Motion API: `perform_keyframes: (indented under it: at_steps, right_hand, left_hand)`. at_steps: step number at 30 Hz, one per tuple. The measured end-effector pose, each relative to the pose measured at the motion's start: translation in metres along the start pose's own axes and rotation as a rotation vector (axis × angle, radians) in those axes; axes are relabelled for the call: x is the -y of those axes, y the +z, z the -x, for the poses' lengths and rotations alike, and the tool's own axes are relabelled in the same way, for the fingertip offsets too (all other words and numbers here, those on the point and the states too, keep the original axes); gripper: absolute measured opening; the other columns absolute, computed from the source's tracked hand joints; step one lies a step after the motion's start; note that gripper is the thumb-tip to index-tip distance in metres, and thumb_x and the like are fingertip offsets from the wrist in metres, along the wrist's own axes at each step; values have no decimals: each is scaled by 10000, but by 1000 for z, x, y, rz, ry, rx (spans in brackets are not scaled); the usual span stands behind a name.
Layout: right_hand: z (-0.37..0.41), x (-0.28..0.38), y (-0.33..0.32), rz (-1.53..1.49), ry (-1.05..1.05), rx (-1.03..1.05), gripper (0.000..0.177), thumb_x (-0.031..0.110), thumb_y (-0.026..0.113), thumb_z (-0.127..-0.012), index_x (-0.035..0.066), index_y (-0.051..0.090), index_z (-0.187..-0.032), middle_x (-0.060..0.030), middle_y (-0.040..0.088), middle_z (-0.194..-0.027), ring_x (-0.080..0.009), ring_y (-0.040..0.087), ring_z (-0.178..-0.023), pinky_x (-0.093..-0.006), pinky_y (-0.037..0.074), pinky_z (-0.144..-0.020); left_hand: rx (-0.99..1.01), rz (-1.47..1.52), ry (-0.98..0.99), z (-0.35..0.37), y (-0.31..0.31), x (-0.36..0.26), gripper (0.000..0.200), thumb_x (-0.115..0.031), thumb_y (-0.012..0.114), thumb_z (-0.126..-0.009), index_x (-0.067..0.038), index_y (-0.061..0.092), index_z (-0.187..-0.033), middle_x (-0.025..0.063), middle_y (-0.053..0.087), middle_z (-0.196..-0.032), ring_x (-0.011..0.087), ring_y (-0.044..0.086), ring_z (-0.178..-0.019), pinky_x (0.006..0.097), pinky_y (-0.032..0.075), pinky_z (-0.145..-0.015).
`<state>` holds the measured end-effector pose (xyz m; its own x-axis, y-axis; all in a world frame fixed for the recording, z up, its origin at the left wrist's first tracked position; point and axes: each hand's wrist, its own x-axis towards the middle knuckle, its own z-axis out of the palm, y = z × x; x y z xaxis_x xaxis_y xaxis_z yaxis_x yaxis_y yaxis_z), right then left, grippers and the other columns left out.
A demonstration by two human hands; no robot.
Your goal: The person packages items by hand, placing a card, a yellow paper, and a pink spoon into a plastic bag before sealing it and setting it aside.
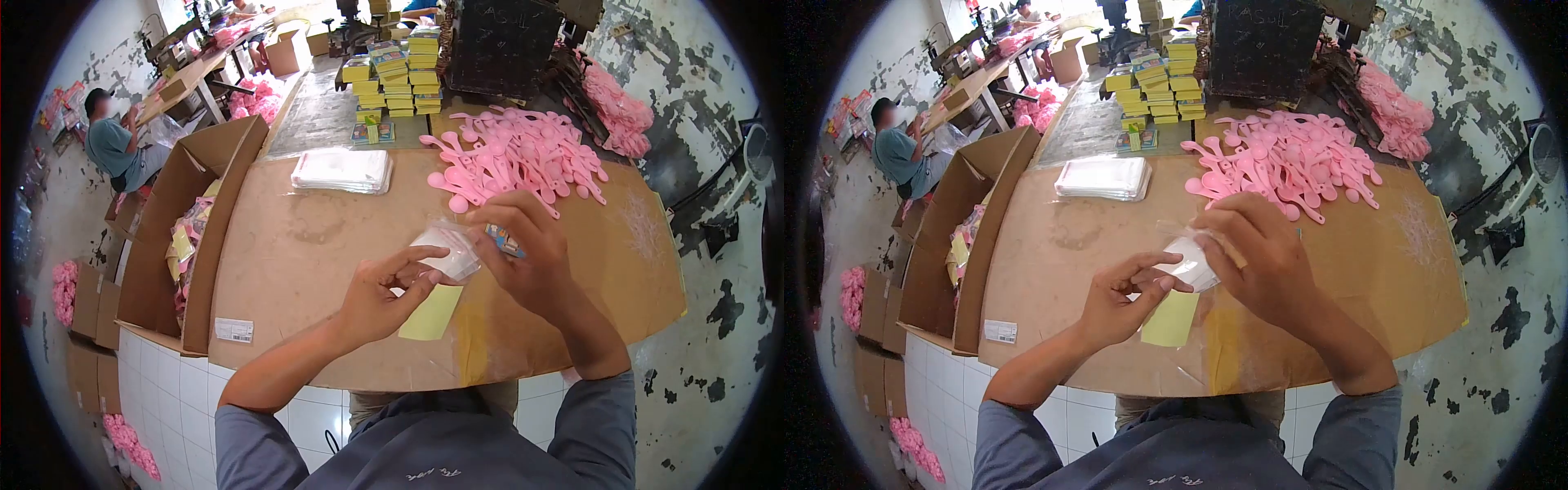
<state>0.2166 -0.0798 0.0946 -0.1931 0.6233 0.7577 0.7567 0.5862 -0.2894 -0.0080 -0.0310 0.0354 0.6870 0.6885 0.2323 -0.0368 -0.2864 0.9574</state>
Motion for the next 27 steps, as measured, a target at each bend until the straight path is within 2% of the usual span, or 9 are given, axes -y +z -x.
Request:
perform_keyframes:
  at_steps: [2, 5, 9, 12, 15, 18, 21, 24, 27]
  right_hand:
    - [0, 3, 3, 125, -122, 46, 197, 54, 764, -823, 53, 691, -1006, -91, 647, -1020, -272, 644, -956, -383, 506, -811]
    - [3, 6, 13, 268, -210, 80, 210, 82, 766, -788, 40, 679, -974, -81, 636, -1022, -265, 622, -1027, -383, 478, -871]
    - [3, 3, 21, 389, -303, 115, 189, 123, 732, -772, 24, 662, -917, -84, 618, -1006, -252, 606, -1027, -386, 465, -869]
    - [3, 2, 22, 393, -245, 247, 205, 64, 726, -761, 31, 645, -947, -92, 616, -979, -265, 604, -974, -396, 454, -859]
    - [-2, -10, 18, 323, -110, 288, 198, 130, 691, -812, 34, 617, -968, -109, 601, -948, -262, 584, -935, -407, 465, -855]
    - [-2, -28, 11, 343, -7, 94, 197, 111, 689, -850, 43, 600, -1012, -117, 611, -947, -284, 603, -947, -421, 474, -855]
    - [2, -23, -14, -148, 237, 144, 152, 98, 700, -870, 54, 627, -996, -108, 623, -972, -292, 623, -958, -426, 487, -839]
    - [12, -13, -8, 143, -65, 133, 156, 88, 726, -855, 53, 660, -992, -98, 638, -996, -277, 636, -945, -406, 498, -818]
    - [16, -2, 4, 215, -116, 124, 164, 101, 732, -850, 46, 686, -998, -88, 647, -1006, -257, 635, -948, -388, 494, -805]
  left_hand:
    - [-26, -27, 7, 0, 2, 0, 413, -65, 615, -1029, 1, 537, -1429, 86, 790, -979, 94, 715, -869, 256, 570, -770]
    - [-47, -106, 155, 0, 6, 7, 501, -62, 649, -974, -7, 525, -1455, 79, 800, -948, 87, 727, -780, 246, 561, -630]
    - [-57, -244, 182, 1, 7, 13, 587, -72, 672, -946, -21, 479, -1499, 75, 798, -935, 125, 711, -683, 262, 559, -608]
    - [-20, -333, 172, 1, 7, 13, 612, -81, 677, -936, -45, 474, -1512, 83, 794, -926, 149, 689, -625, 279, 552, -588]
    - [40, -360, 120, 2, 6, 6, 616, -85, 676, -941, -59, 471, -1521, 82, 793, -919, 133, 689, -653, 280, 553, -601]
    - [61, -298, 40, 1, 2, 2, 611, -78, 667, -958, -49, 459, -1532, 64, 796, -920, 83, 704, -756, 260, 562, -650]
    - [27, -233, 0, -1, 1, 3, 608, -65, 658, -964, -44, 453, -1536, 67, 792, -907, 61, 679, -758, 249, 547, -654]
    - [24, -186, 23, -2, 3, 8, 612, -49, 652, -963, -37, 445, -1539, 76, 789, -903, 58, 670, -758, 243, 540, -655]
    - [44, -223, 46, 0, 6, 5, 630, -36, 654, -951, -29, 435, -1542, 85, 787, -900, 76, 682, -747, 245, 538, -648]
